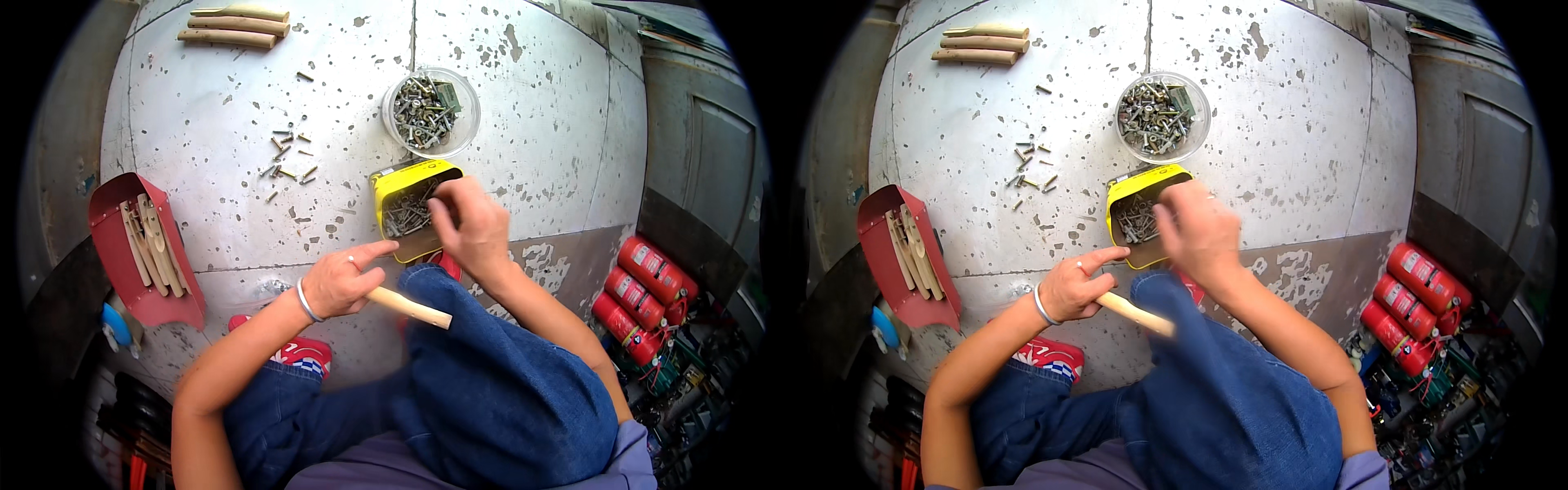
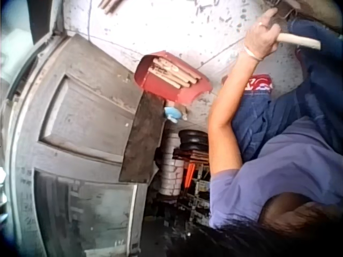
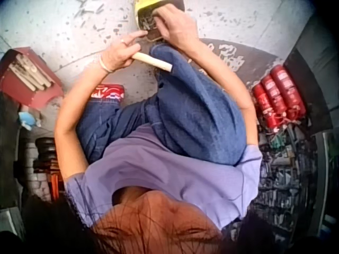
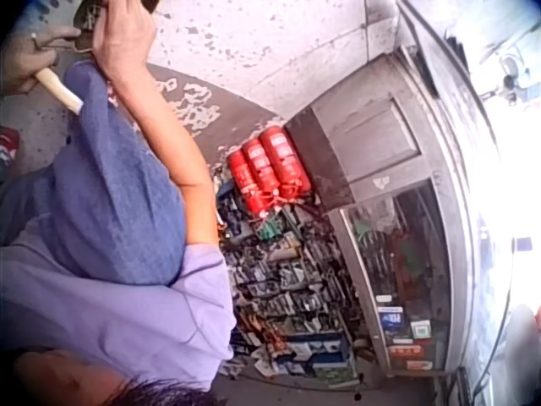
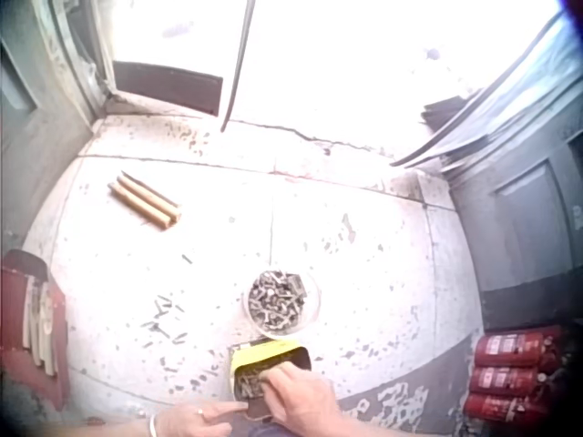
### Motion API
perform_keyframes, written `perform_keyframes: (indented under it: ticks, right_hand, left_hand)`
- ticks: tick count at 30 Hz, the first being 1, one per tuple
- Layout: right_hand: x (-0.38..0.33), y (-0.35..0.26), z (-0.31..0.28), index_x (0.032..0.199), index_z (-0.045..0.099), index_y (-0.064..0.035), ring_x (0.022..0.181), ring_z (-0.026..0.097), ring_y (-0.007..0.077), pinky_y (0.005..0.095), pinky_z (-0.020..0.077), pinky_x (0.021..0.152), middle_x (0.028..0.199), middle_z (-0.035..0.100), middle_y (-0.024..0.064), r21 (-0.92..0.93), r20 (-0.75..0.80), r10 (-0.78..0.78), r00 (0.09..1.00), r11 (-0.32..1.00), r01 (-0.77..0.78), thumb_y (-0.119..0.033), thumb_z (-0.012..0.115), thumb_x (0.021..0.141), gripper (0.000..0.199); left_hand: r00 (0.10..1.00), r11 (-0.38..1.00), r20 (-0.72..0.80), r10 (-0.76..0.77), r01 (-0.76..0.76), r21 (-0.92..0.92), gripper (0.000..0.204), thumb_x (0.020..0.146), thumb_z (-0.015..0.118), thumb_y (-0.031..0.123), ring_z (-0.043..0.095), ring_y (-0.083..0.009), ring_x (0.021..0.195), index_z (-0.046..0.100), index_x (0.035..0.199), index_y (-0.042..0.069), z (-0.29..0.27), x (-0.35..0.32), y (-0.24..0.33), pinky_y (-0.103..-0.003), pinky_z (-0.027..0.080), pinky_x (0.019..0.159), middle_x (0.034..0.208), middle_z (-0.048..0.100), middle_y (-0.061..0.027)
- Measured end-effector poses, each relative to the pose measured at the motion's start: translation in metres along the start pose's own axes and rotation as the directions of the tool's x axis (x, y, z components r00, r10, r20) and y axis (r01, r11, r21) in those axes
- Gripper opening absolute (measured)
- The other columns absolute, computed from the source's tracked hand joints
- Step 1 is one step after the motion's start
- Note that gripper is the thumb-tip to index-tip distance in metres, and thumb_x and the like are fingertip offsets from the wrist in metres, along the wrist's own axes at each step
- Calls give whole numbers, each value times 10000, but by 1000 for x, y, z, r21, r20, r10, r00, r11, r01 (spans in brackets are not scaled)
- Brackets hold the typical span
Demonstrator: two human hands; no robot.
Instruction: The person sits on the floor and inserts metal screws into pre-drilled holes in small wooden handles. They pick screws from a yellow container and a clear bowl, then place each screw into a handle one at a time.
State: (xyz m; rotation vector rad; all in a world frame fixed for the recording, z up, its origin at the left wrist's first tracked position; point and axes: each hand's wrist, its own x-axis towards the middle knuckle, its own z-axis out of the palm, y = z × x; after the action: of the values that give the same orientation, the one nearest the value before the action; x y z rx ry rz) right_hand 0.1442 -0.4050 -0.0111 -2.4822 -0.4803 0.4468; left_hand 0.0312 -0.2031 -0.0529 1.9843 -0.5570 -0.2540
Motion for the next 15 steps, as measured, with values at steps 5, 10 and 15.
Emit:
perform_keyframes:
  ticks: [5,10,15]
  right_hand:
    - [13,48,-24,839,603,-55,683,625,312,401,490,604,697,619,134,50,142,221,965,972,-230,-273,603,858,219]
    - [82,41,-37,751,583,-32,659,604,336,404,475,572,718,614,134,-246,210,-129,969,952,180,-211,600,863,213]
    - [152,23,-27,726,607,-88,680,632,286,389,494,584,708,630,76,-278,112,-405,907,864,420,-276,595,863,232]
  left_hand:
    - [999,996,-34,11,-8,87,276,540,629,-2,653,-277,862,569,802,62,5,16,-4,-335,556,637,1204,571,-128]
    - [998,993,-57,-10,17,116,203,588,624,3,649,-300,841,521,759,41,-7,38,-4,-362,554,633,1171,583,-144]
    - [976,991,-199,-84,102,82,217,585,633,-20,653,-306,866,577,788,34,-11,65,-3,-357,558,653,1241,536,-164]
